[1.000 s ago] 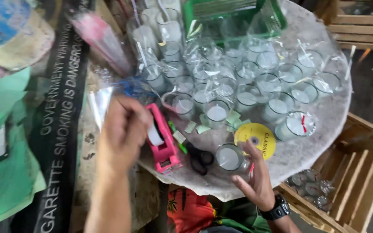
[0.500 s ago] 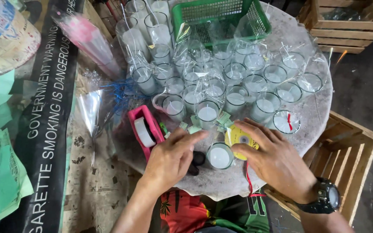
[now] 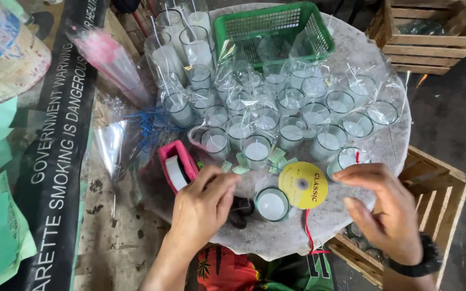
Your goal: The person is tying red decorative strings onto glass candle holders and trimming the ends with scissors.
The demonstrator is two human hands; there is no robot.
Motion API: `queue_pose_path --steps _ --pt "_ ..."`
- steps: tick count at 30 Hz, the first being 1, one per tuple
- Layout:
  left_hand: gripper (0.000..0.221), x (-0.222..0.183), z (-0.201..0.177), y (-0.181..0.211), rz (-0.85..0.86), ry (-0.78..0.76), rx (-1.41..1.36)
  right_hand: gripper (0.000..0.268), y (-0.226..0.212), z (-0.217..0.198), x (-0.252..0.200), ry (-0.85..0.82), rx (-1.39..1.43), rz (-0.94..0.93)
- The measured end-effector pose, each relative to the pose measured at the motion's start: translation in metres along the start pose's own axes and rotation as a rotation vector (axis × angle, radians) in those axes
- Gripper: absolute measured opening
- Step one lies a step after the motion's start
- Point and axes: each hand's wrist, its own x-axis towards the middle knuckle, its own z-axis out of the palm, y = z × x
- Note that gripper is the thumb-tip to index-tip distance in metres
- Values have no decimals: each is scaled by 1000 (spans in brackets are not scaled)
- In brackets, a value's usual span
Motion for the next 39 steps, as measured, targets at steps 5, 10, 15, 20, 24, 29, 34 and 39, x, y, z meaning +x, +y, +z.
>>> queue_pose_path --steps 5,10,15,20,24,29,34,39 --pt "59 -8 24 -5 -458 -668 -80 97 19 64 -32 -356 187 242" --pt "66 -10 39 -7 -423 -697 -276 83 26 88 -40 -332 266 379" --pt "56 -19 49 -7 -352 -519 -336 79 22 81 -29 -324 385 363" --pt "45 -30 60 -9 -302 -195 -414 25 35 105 -41 -67 241 275" --pt "43 -42 76 -17 -268 -119 -377 11 17 107 -26 60 370 241" --pt "40 -42 90 -13 -229 -37 -389 18 16 124 -35 192 419 300" --pt "28 -40 98 -4 -200 38 -406 25 11 133 -34 316 266 296" --pt "18 -33 90 3 -116 110 -466 26 14 133 -36 307 171 243"
